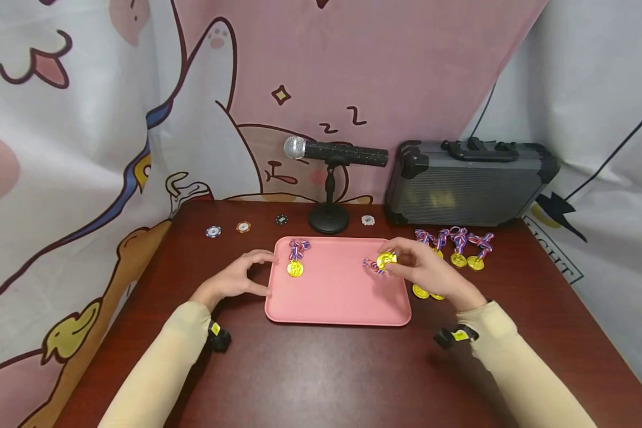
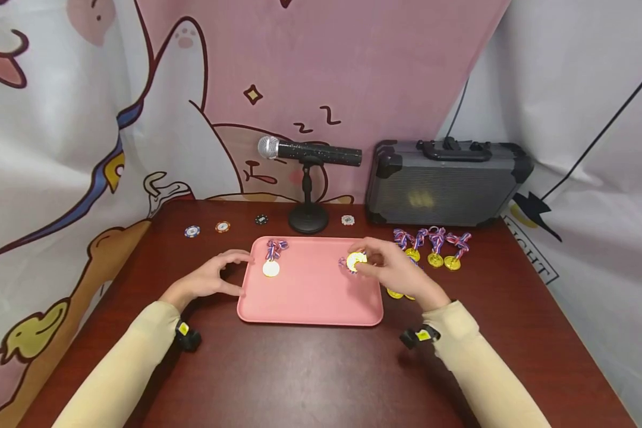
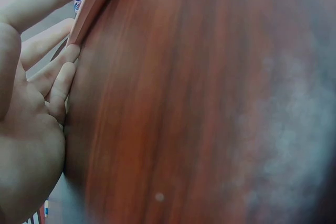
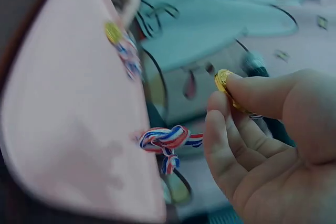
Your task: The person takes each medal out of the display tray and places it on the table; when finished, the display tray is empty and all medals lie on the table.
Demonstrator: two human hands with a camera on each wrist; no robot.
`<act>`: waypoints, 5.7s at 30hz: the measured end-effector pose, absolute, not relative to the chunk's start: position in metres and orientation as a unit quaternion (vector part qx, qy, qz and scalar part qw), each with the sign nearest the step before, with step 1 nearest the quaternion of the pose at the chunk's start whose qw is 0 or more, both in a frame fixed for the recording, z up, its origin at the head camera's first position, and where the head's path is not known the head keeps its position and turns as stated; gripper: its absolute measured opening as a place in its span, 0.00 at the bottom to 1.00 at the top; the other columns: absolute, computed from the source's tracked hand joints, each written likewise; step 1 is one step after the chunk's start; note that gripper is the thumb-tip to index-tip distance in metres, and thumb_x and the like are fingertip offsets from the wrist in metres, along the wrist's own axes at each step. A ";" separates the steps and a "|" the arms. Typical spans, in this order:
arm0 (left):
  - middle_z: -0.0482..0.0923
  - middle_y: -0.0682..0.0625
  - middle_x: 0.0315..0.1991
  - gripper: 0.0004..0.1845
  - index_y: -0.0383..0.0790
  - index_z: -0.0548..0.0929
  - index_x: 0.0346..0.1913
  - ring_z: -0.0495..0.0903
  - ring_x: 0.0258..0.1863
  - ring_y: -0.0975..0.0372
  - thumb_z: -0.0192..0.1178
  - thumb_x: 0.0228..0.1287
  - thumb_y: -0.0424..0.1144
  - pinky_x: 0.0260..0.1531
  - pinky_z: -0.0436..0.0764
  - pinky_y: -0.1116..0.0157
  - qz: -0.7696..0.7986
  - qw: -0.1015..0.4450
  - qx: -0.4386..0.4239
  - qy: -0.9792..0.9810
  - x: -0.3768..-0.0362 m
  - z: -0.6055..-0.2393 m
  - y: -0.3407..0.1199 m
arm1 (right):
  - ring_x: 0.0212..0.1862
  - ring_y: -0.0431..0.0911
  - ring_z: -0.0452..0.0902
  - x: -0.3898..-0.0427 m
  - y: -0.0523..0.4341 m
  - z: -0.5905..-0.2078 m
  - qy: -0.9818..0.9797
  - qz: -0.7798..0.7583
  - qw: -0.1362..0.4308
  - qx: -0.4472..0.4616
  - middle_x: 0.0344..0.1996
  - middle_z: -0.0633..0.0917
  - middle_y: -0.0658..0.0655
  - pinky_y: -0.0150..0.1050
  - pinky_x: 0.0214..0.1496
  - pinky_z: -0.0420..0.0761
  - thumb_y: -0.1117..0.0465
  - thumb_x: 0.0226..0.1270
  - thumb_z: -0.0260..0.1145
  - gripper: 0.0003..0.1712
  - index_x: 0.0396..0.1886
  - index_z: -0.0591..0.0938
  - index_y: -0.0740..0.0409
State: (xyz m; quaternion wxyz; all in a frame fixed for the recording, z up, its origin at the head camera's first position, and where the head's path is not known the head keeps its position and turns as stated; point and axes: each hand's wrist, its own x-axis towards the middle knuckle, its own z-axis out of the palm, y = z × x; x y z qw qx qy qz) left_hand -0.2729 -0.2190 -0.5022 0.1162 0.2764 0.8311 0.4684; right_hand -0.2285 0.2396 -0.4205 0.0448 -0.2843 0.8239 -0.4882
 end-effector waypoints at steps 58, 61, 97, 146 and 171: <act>0.73 0.44 0.70 0.40 0.42 0.80 0.68 0.68 0.67 0.46 0.84 0.49 0.39 0.70 0.64 0.41 0.473 0.124 0.266 0.831 -0.272 -0.501 -0.218 | 0.32 0.39 0.82 -0.215 0.330 -0.438 0.941 -0.266 -0.058 -0.200 0.35 0.89 0.51 0.35 0.30 0.79 0.62 0.70 0.74 0.18 0.57 0.84 0.57; 0.73 0.44 0.70 0.40 0.42 0.81 0.68 0.68 0.67 0.46 0.85 0.49 0.39 0.69 0.65 0.42 0.468 0.118 0.270 0.833 -0.273 -0.502 -0.219 | 0.34 0.41 0.83 -0.227 0.297 -0.436 0.927 -0.294 -0.037 -0.232 0.37 0.89 0.51 0.36 0.32 0.80 0.63 0.70 0.74 0.18 0.58 0.83 0.55; 0.73 0.43 0.70 0.39 0.41 0.81 0.67 0.68 0.68 0.45 0.84 0.49 0.38 0.70 0.64 0.41 0.469 0.117 0.270 0.833 -0.273 -0.502 -0.220 | 0.43 0.47 0.74 -0.278 0.066 -0.463 0.896 -0.178 0.076 -0.400 0.36 0.81 0.53 0.40 0.48 0.77 0.60 0.71 0.74 0.12 0.48 0.80 0.53; 0.74 0.41 0.68 0.39 0.38 0.81 0.66 0.69 0.67 0.45 0.85 0.48 0.35 0.69 0.64 0.41 0.480 0.117 0.280 0.823 -0.275 -0.502 -0.219 | 0.33 0.40 0.84 -0.191 0.422 -0.457 0.940 -0.310 -0.034 -0.136 0.37 0.88 0.57 0.32 0.32 0.81 0.71 0.67 0.74 0.20 0.58 0.83 0.62; 0.74 0.45 0.69 0.39 0.40 0.82 0.66 0.68 0.67 0.48 0.85 0.47 0.36 0.71 0.63 0.45 0.473 0.122 0.274 0.828 -0.274 -0.501 -0.221 | 0.34 0.39 0.80 -0.181 0.413 -0.463 0.970 -0.188 0.022 -0.153 0.39 0.87 0.54 0.39 0.35 0.79 0.63 0.57 0.82 0.25 0.55 0.85 0.57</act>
